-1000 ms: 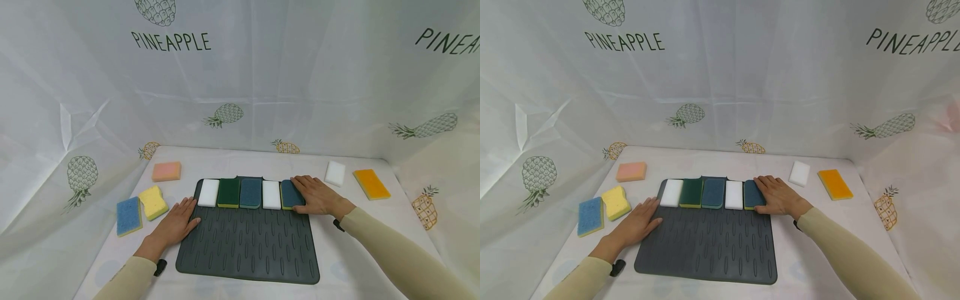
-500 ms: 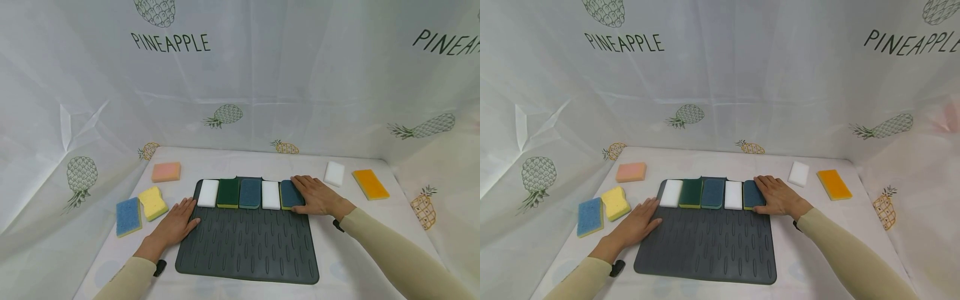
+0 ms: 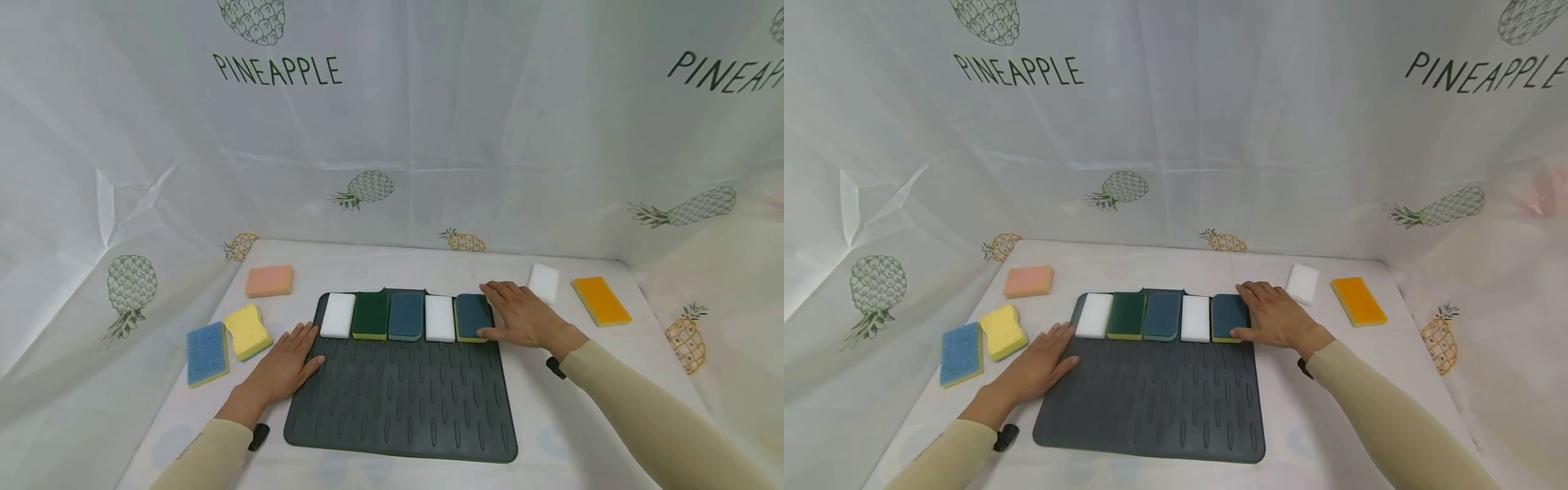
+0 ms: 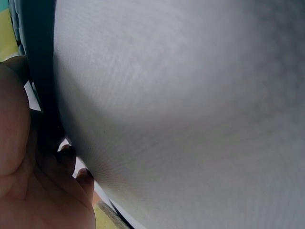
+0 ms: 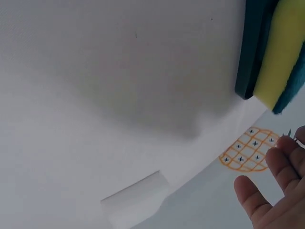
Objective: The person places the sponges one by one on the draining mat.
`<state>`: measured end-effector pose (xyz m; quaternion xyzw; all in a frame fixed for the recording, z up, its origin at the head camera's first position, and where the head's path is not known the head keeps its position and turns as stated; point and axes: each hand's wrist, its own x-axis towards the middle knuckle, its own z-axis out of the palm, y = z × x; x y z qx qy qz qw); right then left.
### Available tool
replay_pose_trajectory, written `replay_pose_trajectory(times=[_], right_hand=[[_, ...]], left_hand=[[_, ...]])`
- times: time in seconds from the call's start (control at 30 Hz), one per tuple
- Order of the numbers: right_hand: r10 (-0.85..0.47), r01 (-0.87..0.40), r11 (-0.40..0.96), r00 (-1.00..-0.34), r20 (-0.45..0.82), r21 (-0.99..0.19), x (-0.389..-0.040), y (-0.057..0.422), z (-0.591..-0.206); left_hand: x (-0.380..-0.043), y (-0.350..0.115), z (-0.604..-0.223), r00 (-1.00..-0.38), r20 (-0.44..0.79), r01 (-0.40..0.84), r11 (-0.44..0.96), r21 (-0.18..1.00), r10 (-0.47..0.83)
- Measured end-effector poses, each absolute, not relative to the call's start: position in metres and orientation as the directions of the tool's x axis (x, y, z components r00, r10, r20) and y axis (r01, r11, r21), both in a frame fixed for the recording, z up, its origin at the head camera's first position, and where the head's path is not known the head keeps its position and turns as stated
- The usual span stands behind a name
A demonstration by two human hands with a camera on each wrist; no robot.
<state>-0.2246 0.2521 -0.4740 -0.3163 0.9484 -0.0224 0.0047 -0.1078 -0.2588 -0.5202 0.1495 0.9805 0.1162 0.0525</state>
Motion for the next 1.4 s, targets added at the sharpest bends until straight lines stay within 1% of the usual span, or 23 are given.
replay_pose_trajectory(times=[0.23,0.43,0.6,0.67,0.73,0.83,0.93,1.13,1.33,1.4], right_hand=[[-0.553,-0.556,0.83,-0.83,0.072,-0.036,-0.233,0.27,-0.465],[-0.491,-0.49,0.871,-0.862,0.127,0.035,-0.244,0.293,-0.458],[-0.479,-0.471,0.876,-0.835,0.269,0.098,-0.254,0.318,-0.459],[-0.47,-0.458,0.882,-0.83,0.302,0.113,-0.257,0.329,-0.459],[-0.455,-0.443,0.889,-0.836,0.307,0.112,-0.259,0.34,-0.459],[-0.421,-0.411,0.907,-0.866,0.271,0.096,-0.26,0.351,-0.46],[-0.4,-0.391,0.916,-0.88,0.255,0.088,-0.261,0.359,-0.467],[-0.379,-0.372,0.925,-0.892,0.246,0.077,-0.262,0.364,-0.483],[-0.305,-0.304,0.952,-0.94,0.155,0.031,-0.261,0.363,-0.488],[-0.285,-0.285,0.958,-0.946,0.153,0.02,-0.262,0.362,-0.488]], left_hand=[[-0.109,-0.259,-0.518,-0.948,-0.068,0.286,0.926,0.247,0.311],[-0.109,-0.26,-0.519,-0.948,-0.064,0.285,0.923,0.259,0.31],[-0.108,-0.26,-0.518,-0.949,-0.067,0.28,0.922,0.269,0.308],[-0.108,-0.26,-0.518,-0.949,-0.071,0.278,0.923,0.266,0.307],[-0.108,-0.26,-0.518,-0.95,-0.071,0.277,0.925,0.262,0.305],[-0.109,-0.261,-0.519,-0.95,-0.066,0.279,0.925,0.259,0.305],[-0.109,-0.261,-0.52,-0.95,-0.061,0.28,0.924,0.26,0.305],[-0.109,-0.259,-0.52,-0.951,-0.055,0.282,0.924,0.259,0.305],[-0.107,-0.257,-0.518,-0.951,-0.055,0.279,0.925,0.259,0.303],[-0.107,-0.257,-0.518,-0.951,-0.05,0.282,0.925,0.254,0.304]])
